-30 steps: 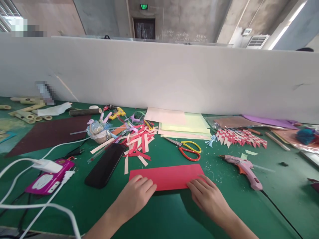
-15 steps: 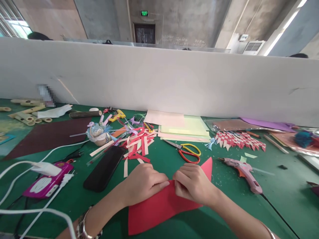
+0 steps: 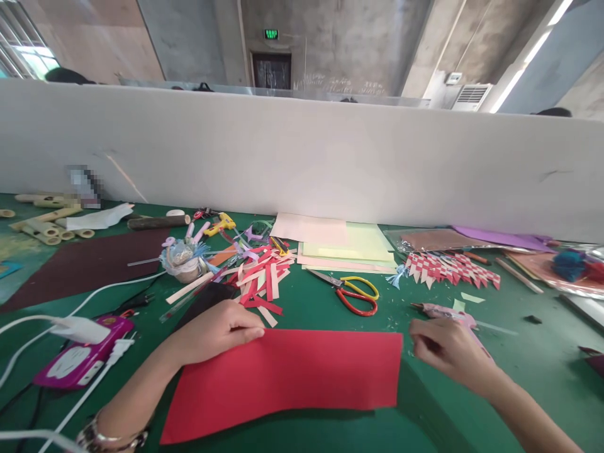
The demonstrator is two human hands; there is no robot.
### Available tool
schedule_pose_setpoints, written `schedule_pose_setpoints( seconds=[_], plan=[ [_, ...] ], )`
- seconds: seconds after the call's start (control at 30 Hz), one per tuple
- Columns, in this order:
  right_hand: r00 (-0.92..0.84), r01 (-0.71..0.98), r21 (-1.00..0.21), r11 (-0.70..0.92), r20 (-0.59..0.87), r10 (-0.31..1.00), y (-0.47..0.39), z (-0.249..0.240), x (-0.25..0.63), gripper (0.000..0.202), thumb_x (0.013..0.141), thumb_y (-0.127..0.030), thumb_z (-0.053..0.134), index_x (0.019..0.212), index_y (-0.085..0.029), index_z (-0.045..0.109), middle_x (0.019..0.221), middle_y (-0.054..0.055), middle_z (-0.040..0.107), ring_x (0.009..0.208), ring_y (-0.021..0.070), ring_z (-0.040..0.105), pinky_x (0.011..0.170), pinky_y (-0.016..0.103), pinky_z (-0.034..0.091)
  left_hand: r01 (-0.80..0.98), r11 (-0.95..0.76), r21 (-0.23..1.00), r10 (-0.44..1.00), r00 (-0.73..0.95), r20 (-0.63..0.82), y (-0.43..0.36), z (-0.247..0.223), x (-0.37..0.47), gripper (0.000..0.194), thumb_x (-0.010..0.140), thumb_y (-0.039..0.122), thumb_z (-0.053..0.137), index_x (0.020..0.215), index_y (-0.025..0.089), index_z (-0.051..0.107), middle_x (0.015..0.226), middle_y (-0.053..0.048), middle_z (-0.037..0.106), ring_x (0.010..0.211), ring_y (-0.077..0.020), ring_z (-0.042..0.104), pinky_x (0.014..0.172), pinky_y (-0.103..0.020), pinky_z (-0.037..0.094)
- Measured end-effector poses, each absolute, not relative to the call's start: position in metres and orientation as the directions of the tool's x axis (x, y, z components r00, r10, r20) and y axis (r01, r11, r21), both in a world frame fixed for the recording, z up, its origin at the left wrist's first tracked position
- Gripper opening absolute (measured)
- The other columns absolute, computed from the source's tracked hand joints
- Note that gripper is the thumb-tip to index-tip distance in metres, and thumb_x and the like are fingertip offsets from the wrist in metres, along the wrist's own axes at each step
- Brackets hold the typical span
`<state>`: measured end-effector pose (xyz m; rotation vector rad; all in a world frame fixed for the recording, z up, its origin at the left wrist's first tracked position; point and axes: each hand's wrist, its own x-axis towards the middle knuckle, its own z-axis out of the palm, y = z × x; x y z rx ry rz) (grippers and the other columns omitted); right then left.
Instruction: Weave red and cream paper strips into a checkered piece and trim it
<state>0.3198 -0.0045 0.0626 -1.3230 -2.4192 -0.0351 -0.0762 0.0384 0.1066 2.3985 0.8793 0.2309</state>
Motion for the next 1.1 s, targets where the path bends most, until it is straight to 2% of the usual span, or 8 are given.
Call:
schedule_pose_setpoints(
  seconds=[0.17,0.3,0.4,0.53,0.67,0.77,0.9,1.1],
  plan=[
    [-0.231,0.857,-0.305,0.416,0.492,0.839,-0.013,0.079,0.325,0.020,0.085,-0.021,0.039,0.069,-0.021,0.050,0.056,-0.001,0.053,0.049,0.0106,0.049,0.049,0.020,0.039,0.571,-0.626,0.531,0.637,0.767,-0.074,0.039,0.108,-0.069,0.039,0.092,0.030,0.037,0.057,0.016,0.048,0.054,0.004,0.040,0.049,-0.0084,0.032,0.053,-0.020,0.026],
    [-0.511,0.768,-0.263,0.584,0.299,0.806,-0.014,0.104,0.268,0.023,0.085,-0.030,0.044,0.103,-0.021,0.054,0.102,0.010,0.061,0.096,0.0212,0.056,0.078,0.032,0.045,0.532,-0.679,0.506,0.587,0.807,-0.060,0.039,0.118,-0.053,0.039,0.093,0.030,0.036,0.062,0.016,0.054,0.056,0.003,0.049,0.050,-0.0086,0.038,0.058,-0.021,0.030],
    [-0.611,0.737,-0.264,0.622,0.134,0.780,-0.010,0.107,0.239,0.023,0.091,-0.027,0.035,0.087,-0.021,0.057,0.083,0.006,0.063,0.076,0.0173,0.058,0.068,0.028,0.043,0.520,-0.717,0.464,0.581,0.813,-0.013,0.039,0.124,-0.054,0.038,0.093,0.029,0.036,0.065,0.017,0.059,0.059,0.003,0.057,0.053,-0.0097,0.045,0.060,-0.021,0.032],
    [-0.594,0.775,-0.277,0.568,-0.011,0.805,-0.001,0.099,0.224,0.031,0.093,-0.025,0.029,0.074,-0.020,0.053,0.058,0.000,0.054,0.048,0.0117,0.045,0.047,0.024,0.026,0.592,-0.745,0.308,0.641,0.763,0.083,0.031,0.121,-0.047,0.025,0.090,0.024,0.040,0.081,0.021,0.064,0.079,0.002,0.066,0.070,-0.0123,0.057,0.067,-0.022,0.036],
    [-0.630,0.714,-0.390,0.582,0.006,0.777,0.007,0.092,0.208,0.027,0.090,-0.025,0.034,0.069,-0.020,0.050,0.055,-0.002,0.049,0.047,0.0096,0.037,0.046,0.023,0.021,0.555,-0.828,0.077,0.555,0.793,0.252,0.023,0.101,-0.012,0.020,0.088,0.018,0.040,0.089,0.021,0.060,0.071,0.002,0.065,0.062,-0.0129,0.056,0.062,-0.025,0.036],
    [-0.638,0.658,-0.499,0.563,0.027,0.770,0.010,0.090,0.198,0.025,0.088,-0.023,0.036,0.065,-0.019,0.046,0.054,-0.003,0.044,0.048,0.0087,0.031,0.046,0.022,0.020,0.558,-0.828,-0.061,0.493,0.776,0.393,0.021,0.084,0.010,0.025,0.086,0.012,0.036,0.067,0.017,0.051,0.051,0.004,0.053,0.044,-0.0107,0.046,0.051,-0.025,0.031],
    [-0.650,0.575,-0.631,0.521,0.035,0.759,0.012,0.092,0.197,0.025,0.087,-0.022,0.035,0.063,-0.018,0.040,0.054,-0.005,0.037,0.049,0.0078,0.027,0.047,0.021,0.022,0.536,-0.803,-0.260,0.367,0.789,0.494,0.026,0.073,0.013,0.026,0.084,0.010,0.035,0.061,0.017,0.045,0.044,0.005,0.043,0.038,-0.0108,0.037,0.045,-0.026,0.025],
    [-0.627,0.551,-0.726,0.413,-0.034,0.778,0.013,0.102,0.217,0.030,0.090,-0.028,0.034,0.062,-0.018,0.035,0.058,-0.005,0.035,0.054,0.0078,0.029,0.050,0.021,0.024,0.522,-0.808,-0.273,0.341,0.792,0.506,0.038,0.085,-0.018,0.024,0.078,0.005,0.035,0.060,0.018,0.043,0.043,0.006,0.044,0.038,-0.0101,0.036,0.045,-0.024,0.027]
  ],
)
